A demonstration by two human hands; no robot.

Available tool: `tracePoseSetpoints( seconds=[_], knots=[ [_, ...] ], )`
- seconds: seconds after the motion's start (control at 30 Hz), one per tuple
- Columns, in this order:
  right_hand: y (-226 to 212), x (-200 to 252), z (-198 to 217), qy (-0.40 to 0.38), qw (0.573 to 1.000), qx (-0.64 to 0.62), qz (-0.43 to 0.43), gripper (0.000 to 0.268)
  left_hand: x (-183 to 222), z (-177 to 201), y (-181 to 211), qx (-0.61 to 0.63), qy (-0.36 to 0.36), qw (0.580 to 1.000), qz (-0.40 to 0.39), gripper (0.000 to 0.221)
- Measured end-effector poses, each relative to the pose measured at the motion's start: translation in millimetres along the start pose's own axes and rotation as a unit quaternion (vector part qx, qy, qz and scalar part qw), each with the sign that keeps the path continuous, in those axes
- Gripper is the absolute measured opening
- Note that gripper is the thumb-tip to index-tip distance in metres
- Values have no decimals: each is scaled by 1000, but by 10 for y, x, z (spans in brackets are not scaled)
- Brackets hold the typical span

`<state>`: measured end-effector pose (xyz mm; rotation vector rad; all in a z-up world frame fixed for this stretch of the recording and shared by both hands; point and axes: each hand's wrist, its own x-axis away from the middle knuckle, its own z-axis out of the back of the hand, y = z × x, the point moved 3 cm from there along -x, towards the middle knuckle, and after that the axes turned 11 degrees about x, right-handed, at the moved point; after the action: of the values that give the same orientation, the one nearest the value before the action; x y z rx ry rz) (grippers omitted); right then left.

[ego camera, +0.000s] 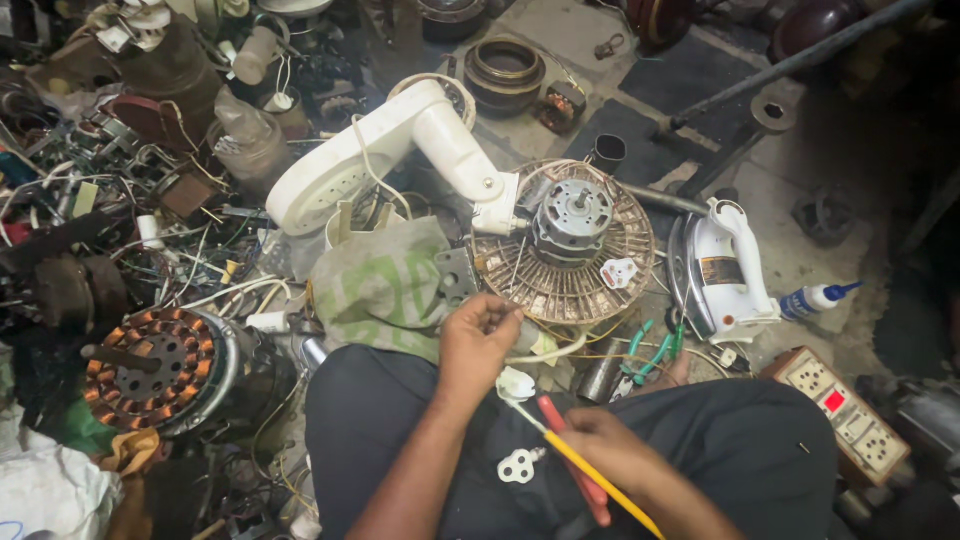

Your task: The person is repairing a small electric motor, likely from a fan or similar appliance. They use pliers and a screwdriver to strip wires, connect them to a small white plastic component, and secure the connections.

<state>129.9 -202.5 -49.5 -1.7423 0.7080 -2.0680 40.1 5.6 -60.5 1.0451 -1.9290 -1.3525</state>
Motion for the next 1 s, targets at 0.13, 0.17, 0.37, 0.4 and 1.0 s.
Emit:
tracePoseSetpoints(
  seconds=[0.13, 0.17, 0.37, 0.4, 1.0],
  knots=[
    [358, 55, -77, -17, 997, -49, 64, 27, -65, 28, -6, 63, -13, 998, -1, 10],
    [418, 83, -124, -11, 997, -51, 64, 26, -82, 36, 9, 71, -19, 997, 2, 12],
    [231, 461, -120, 237, 900, 342, 129, 81, -73, 37, 117, 80, -9, 992, 94, 16],
    [150, 551, -119, 255, 873, 387, 152, 73, -58, 26, 142, 82, -11, 992, 95, 16],
    [729, 986, 452, -58, 990, -106, 73, 55, -38, -19, 190, 58, -8, 992, 113, 15]
  ],
)
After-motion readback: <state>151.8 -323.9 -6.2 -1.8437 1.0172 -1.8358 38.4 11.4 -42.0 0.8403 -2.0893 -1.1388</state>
